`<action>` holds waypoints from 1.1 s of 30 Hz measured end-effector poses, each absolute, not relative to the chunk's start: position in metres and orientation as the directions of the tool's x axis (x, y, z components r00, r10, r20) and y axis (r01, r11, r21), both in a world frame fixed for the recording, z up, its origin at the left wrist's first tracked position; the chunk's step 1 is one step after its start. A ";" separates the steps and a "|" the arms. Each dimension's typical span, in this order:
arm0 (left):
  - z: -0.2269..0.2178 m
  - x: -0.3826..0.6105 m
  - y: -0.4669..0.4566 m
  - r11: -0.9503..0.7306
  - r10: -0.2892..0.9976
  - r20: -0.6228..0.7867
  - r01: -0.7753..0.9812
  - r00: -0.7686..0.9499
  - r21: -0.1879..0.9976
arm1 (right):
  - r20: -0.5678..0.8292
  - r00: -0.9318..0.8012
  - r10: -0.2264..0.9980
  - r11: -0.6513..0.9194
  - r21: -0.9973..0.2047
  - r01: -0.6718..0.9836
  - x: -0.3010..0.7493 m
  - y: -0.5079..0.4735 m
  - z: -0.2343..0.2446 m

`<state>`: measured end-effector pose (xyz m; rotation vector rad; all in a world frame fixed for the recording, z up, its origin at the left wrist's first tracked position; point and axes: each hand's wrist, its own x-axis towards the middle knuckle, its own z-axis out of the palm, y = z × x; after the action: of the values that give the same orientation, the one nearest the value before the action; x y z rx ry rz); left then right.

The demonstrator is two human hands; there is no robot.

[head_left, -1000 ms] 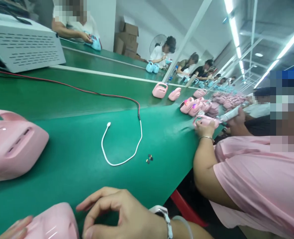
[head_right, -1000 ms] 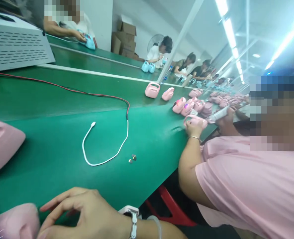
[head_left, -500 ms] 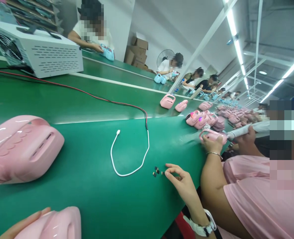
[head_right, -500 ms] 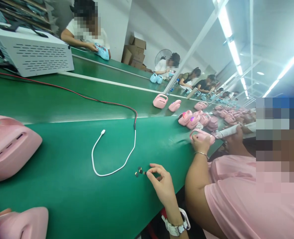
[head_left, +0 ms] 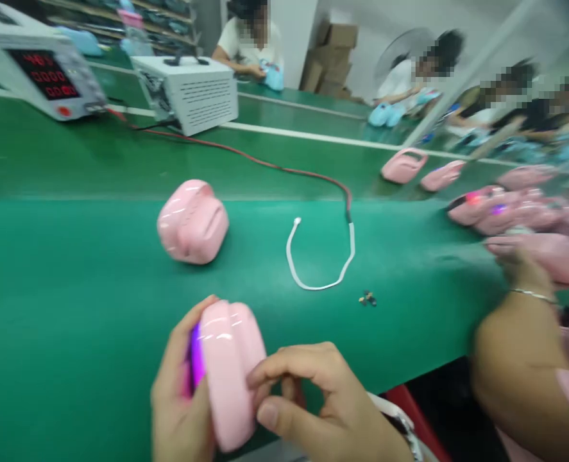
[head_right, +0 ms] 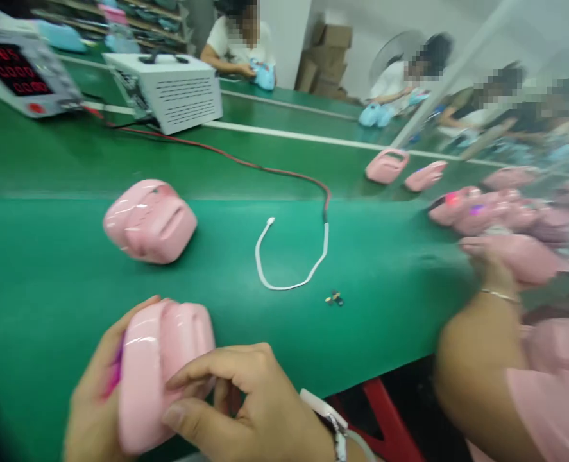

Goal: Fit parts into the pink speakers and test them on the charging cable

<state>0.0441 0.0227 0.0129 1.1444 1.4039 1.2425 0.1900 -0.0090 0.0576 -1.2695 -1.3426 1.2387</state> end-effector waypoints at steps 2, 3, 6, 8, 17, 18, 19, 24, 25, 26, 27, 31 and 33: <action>0.012 0.038 0.015 0.047 0.986 -0.033 0.078 -0.164 0.996 | -0.047 -0.112 0.993 -0.028 -0.987 0.160 0.188 -0.013 0.061; 0.011 0.037 0.011 0.022 0.987 -0.010 0.074 -0.163 0.997 | -0.045 -0.120 0.992 -0.022 -0.983 0.180 0.190 -0.015 0.062; 0.012 0.041 0.003 -0.043 0.987 0.057 0.094 -0.149 0.995 | -0.031 -0.154 0.988 0.001 -0.979 0.203 0.193 -0.019 0.063; 0.017 0.045 0.000 -0.069 0.989 0.086 0.136 -0.123 0.988 | -0.028 -0.184 0.983 0.007 -0.982 0.188 0.193 -0.022 0.063; 0.028 0.050 -0.001 -0.224 0.973 0.229 0.327 0.023 0.918 | -0.157 -0.192 0.969 -0.144 -0.986 0.078 0.198 -0.036 0.052; 0.028 0.050 -0.001 -0.247 0.968 0.248 0.346 0.042 0.905 | -0.167 -0.182 0.969 -0.157 -0.985 0.066 0.200 -0.037 0.050; 0.027 0.051 0.000 -0.268 0.962 0.264 0.364 0.062 0.892 | -0.176 -0.177 0.968 -0.170 -0.984 0.050 0.202 -0.039 0.048; 0.028 0.053 0.004 -0.350 0.937 0.323 0.405 0.136 0.845 | -0.210 -0.200 0.957 -0.237 -0.963 -0.124 0.203 -0.043 0.038; 0.028 0.053 0.005 -0.360 0.933 0.333 0.409 0.139 0.838 | -0.212 -0.205 0.955 -0.247 -0.956 -0.161 0.203 -0.043 0.036; 0.027 0.054 0.006 -0.369 0.929 0.341 0.413 0.142 0.833 | -0.223 -0.211 0.952 -0.264 -0.946 -0.190 0.202 -0.043 0.035; 0.027 0.054 0.007 -0.373 0.927 0.345 0.418 0.145 0.828 | -0.240 -0.217 0.946 -0.286 -0.935 -0.211 0.201 -0.043 0.033; 0.026 0.055 0.008 -0.376 0.926 0.339 0.432 0.164 0.819 | -0.278 -0.231 0.932 -0.336 -0.902 -0.272 0.200 -0.042 0.028; 0.024 0.055 0.007 -0.372 0.928 0.336 0.426 0.160 0.825 | -0.285 -0.233 0.930 -0.347 -0.889 -0.298 0.201 -0.042 0.027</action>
<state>0.0554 0.0068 0.0244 1.8817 1.2821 1.1614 0.2010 -0.0419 0.0266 -1.0795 -0.9016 1.7282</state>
